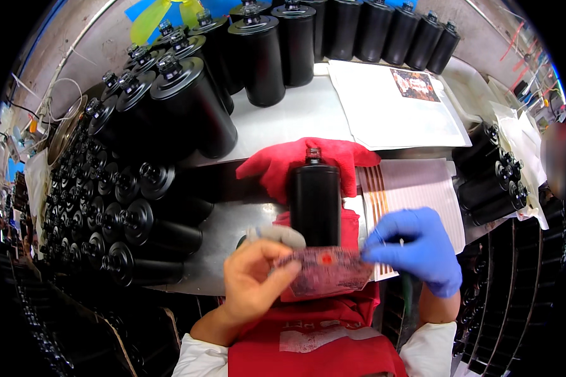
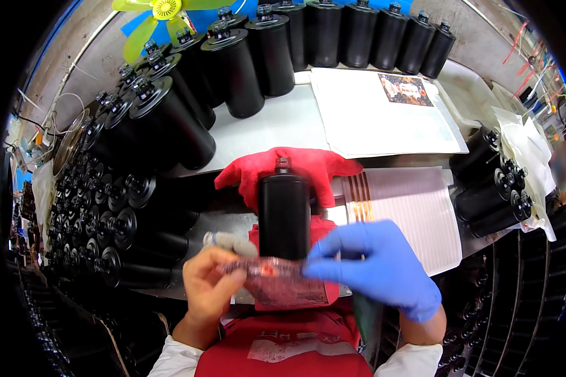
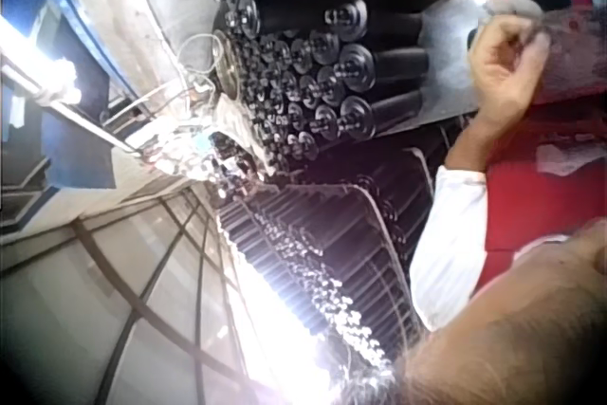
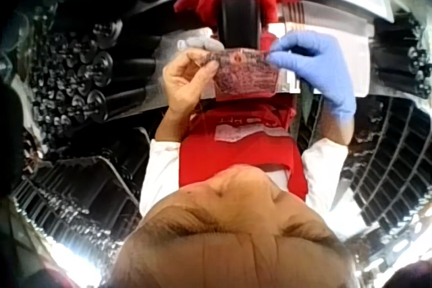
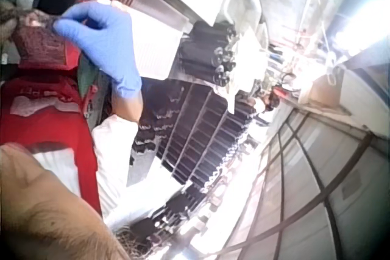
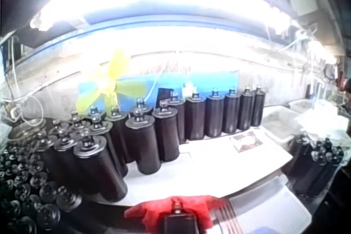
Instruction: The person applies decorative labels and gold foil strips to black cylindrical containers. They use a green squeegee to smooth the labels and press the foil, then place finished containers on a nearby rack.
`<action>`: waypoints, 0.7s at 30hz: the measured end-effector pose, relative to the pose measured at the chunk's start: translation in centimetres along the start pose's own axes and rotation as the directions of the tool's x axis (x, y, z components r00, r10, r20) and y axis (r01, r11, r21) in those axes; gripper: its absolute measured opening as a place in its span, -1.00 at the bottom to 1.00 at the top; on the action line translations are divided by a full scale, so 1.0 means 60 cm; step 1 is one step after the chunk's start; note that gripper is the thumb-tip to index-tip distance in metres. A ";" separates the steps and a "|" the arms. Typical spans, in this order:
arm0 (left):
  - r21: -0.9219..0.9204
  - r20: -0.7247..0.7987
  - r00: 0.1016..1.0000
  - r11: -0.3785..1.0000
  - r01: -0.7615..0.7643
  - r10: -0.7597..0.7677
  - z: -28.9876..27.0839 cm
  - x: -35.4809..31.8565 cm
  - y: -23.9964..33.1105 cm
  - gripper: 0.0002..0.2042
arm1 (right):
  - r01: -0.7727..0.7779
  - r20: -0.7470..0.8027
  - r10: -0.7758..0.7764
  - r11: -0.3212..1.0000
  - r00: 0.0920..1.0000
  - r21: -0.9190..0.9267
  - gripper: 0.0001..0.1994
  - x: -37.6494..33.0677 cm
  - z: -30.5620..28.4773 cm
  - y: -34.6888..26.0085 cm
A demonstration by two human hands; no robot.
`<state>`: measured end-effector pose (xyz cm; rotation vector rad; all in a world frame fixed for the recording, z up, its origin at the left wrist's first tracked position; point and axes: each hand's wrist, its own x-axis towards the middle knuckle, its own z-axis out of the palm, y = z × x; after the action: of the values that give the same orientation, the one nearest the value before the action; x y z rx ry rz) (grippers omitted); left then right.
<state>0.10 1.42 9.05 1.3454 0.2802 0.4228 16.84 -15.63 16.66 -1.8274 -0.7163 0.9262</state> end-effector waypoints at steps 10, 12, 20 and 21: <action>-0.253 -0.149 0.981 0.964 0.085 -0.126 -0.015 0.103 -0.097 -0.87 | -0.139 -0.131 0.178 0.954 0.975 0.264 -0.79 0.130 0.016 0.102; -0.202 -0.137 0.988 0.978 0.043 -0.072 -0.011 0.103 -0.092 -0.87 | -0.147 -0.142 0.195 0.945 0.970 0.291 -0.80 0.134 0.019 0.109; 0.000 -0.322 0.946 0.999 -0.041 0.039 -0.001 0.122 -0.102 -0.93 | -0.133 -0.219 0.229 0.914 0.948 0.384 -0.85 0.138 0.035 0.114; 0.044 -0.321 0.945 0.997 -0.055 0.067 -0.001 0.127 -0.103 -0.93 | -0.125 -0.235 0.230 0.911 0.944 0.392 -0.85 0.139 0.035 0.113</action>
<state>7.68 3.84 3.33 1.3187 0.5203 0.6955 20.16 -10.75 7.44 -1.6500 -0.1799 0.8338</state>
